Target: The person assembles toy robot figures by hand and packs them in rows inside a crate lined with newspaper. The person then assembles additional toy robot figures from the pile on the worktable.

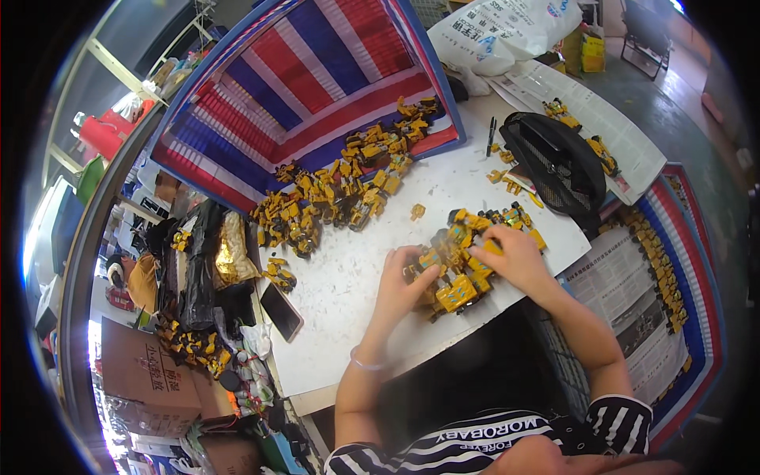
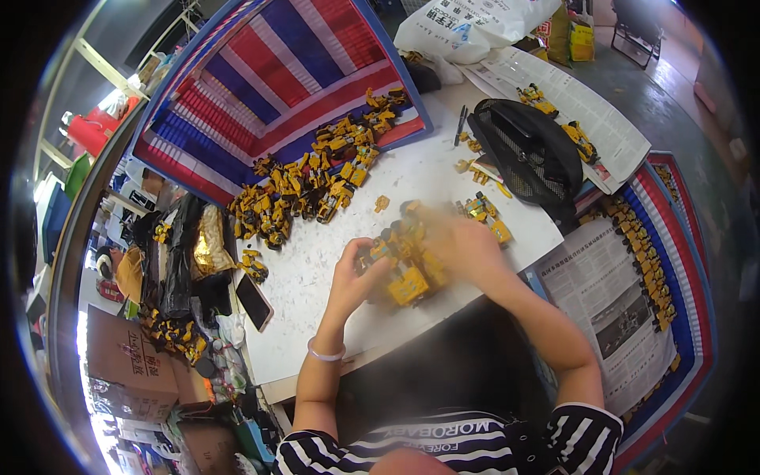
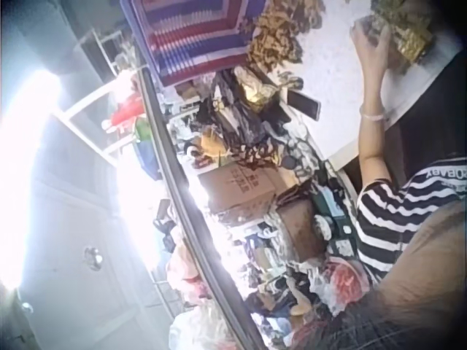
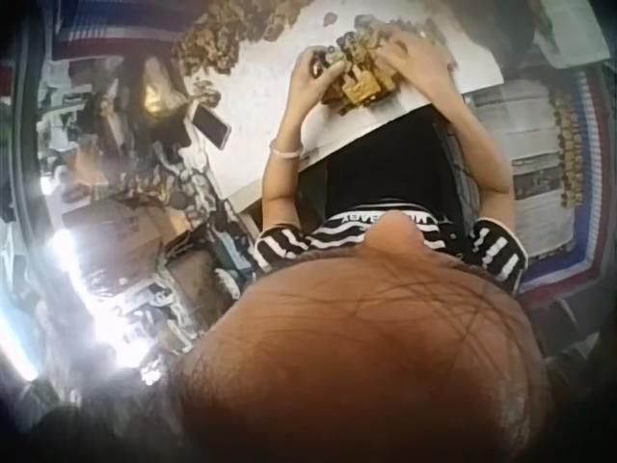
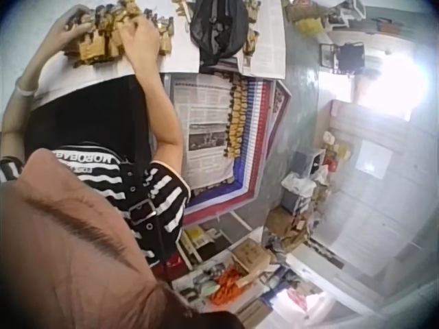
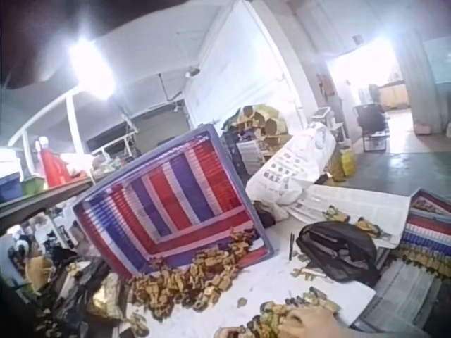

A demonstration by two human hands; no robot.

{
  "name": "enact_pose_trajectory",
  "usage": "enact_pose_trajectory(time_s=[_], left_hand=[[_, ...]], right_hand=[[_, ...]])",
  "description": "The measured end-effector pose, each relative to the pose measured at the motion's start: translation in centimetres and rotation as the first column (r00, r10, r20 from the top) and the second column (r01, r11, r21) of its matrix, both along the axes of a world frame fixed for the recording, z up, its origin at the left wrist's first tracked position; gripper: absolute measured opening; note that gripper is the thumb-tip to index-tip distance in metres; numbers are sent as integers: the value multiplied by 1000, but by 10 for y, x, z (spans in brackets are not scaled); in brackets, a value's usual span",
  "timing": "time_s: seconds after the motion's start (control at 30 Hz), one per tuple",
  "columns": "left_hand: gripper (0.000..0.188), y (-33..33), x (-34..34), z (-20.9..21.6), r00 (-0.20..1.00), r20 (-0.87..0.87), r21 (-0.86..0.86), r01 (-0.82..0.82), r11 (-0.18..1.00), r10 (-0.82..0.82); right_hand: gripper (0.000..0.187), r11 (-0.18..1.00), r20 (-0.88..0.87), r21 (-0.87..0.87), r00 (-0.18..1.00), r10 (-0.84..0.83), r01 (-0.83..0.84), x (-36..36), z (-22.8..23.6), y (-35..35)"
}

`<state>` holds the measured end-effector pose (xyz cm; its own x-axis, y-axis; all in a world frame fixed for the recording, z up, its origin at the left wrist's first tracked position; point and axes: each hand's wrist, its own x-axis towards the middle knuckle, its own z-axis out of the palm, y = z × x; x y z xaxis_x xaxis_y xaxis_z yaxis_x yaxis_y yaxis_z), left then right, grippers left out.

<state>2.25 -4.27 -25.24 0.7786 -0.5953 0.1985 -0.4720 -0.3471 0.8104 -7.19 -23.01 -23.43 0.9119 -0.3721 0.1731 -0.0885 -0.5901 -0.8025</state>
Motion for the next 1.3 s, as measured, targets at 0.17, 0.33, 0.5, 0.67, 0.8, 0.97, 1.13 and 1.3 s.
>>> enact_pose_trajectory(time_s=[0.17, 0.33, 0.5, 0.67, 0.8, 0.97, 1.13, 1.3], left_hand=[[32, -1, 0, -1, 992, 101, 8, 77, 997, -77], [32, 3, 1, -2, 989, 75, 38, 124, 991, -127], [43, -2, 0, -13, 972, 153, 8, 182, 983, -181], [37, -12, -30, 7, 997, 29, -149, 70, 986, -67], [49, -30, -53, 33, 964, -175, -331, 135, 934, -201], [77, -80, -81, 60, 754, -262, -387, 490, 781, -603], [76, -110, -80, 63, 617, -116, -136, 767, 628, -778], [58, -100, -63, 71, 751, -417, -150, 499, 854, -512]], right_hand=[[17, 683, 114, 725, 993, 7, -88, -14, -18, -17], [19, 829, 290, 452, 933, 212, -328, -24, -1, 29], [52, 855, 70, 470, 975, 211, -219, -23, -8, 45], [85, 803, 117, 525, 959, 260, -281, -13, -43, 40], [93, 728, 314, 501, 882, 351, -468, -36, -19, 31], [80, 438, 241, 862, 967, 86, -254, -111, 7, -7], [58, 148, 163, 982, 926, -341, -119, -201, 0, -69], [37, 55, -140, 847, 322, -936, 529, -347, -84, -147]])
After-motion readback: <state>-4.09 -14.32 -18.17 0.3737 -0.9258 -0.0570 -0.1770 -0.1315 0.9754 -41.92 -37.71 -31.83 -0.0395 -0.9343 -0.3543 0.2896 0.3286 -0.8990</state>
